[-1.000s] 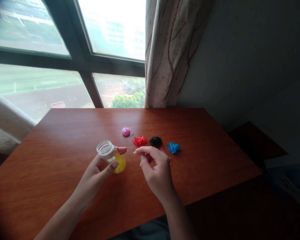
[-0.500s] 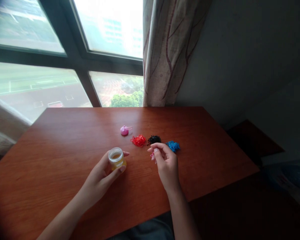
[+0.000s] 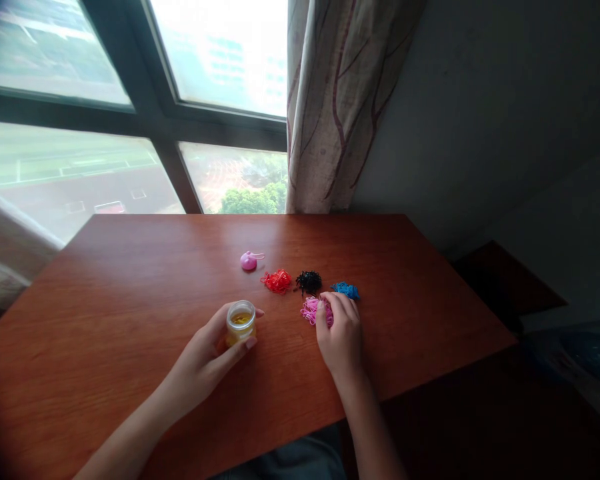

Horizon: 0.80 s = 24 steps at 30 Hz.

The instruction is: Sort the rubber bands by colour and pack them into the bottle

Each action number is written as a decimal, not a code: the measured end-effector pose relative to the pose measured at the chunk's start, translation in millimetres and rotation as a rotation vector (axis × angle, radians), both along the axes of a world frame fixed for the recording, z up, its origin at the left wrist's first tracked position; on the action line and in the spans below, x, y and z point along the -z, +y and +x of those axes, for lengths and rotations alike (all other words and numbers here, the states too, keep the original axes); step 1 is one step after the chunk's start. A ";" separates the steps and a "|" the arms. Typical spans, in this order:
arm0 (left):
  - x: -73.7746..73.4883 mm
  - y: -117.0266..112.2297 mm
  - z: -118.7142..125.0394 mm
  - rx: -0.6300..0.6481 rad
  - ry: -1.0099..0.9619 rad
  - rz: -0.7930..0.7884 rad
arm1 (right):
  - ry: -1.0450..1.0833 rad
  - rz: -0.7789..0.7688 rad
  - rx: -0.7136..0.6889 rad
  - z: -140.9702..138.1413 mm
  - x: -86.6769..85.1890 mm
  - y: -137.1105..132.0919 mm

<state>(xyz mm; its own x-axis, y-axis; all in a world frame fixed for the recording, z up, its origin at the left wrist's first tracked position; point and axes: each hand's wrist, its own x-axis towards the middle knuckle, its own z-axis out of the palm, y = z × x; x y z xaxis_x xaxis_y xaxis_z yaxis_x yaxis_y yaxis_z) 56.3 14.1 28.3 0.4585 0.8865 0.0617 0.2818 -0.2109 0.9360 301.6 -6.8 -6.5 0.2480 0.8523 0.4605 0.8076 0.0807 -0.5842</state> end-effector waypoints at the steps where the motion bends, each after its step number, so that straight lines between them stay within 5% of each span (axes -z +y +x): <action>1: 0.3 -0.1 0.0 0.004 0.001 0.001 | -0.083 -0.010 0.027 -2.5 2.1 0.3; 14: -0.8 -2.9 1.4 0.023 -0.003 0.011 | -0.493 -0.273 0.242 -23.2 8.0 18.0; 24: -1.0 -3.0 1.5 0.031 -0.011 0.013 | -0.548 -0.285 0.204 -26.9 9.9 14.1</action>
